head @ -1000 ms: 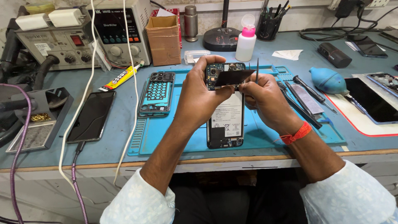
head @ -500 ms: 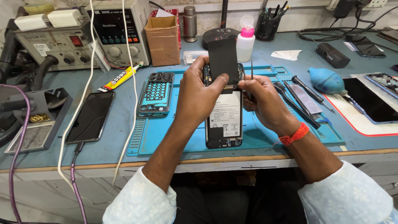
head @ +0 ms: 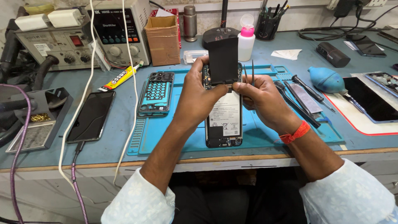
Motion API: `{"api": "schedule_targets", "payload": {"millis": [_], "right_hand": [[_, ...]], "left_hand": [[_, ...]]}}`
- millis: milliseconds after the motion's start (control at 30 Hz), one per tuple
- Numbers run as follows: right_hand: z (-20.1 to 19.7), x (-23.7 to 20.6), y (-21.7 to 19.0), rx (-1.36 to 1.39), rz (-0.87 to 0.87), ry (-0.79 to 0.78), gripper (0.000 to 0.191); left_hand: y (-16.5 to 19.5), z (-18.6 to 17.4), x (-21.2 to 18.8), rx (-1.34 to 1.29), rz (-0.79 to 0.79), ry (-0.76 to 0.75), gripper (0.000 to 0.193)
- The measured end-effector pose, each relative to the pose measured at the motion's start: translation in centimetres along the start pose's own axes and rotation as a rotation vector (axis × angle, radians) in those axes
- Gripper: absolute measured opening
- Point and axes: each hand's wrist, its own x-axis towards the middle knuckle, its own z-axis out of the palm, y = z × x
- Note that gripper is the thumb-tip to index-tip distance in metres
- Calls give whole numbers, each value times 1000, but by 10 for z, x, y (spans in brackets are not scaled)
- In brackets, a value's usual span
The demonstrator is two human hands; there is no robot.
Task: The person peels a protective backing off a teal phone rear housing and aligns it, then brushes dust off the phone frame with a small brush. They then open the phone, lift out the internal assembly, and use tweezers to work on the battery and internal components on a blue repair mat.
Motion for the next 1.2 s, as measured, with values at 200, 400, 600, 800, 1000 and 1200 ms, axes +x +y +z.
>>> {"api": "schedule_targets", "payload": {"millis": [200,400,600,800,1000,1200], "right_hand": [[3,-1,-3,15,26,5,14],[4,0,-3,26,19,19,12],[1,-1,-5,113,32,24,9],[2,-1,-4,84,11,25,10],[1,0,-4,106,17,50,6],[3,-2,-5,99,19,49,10]], "left_hand": [[-1,6,1,-37,-38,60,49],[8,7,0,15,-36,8,42],[21,11,-3,310,-238,72,42],[28,13,-3,308,-160,40,44],[35,15,-6,330,-172,-8,48],[36,16,-7,302,-137,-45,47]]}}
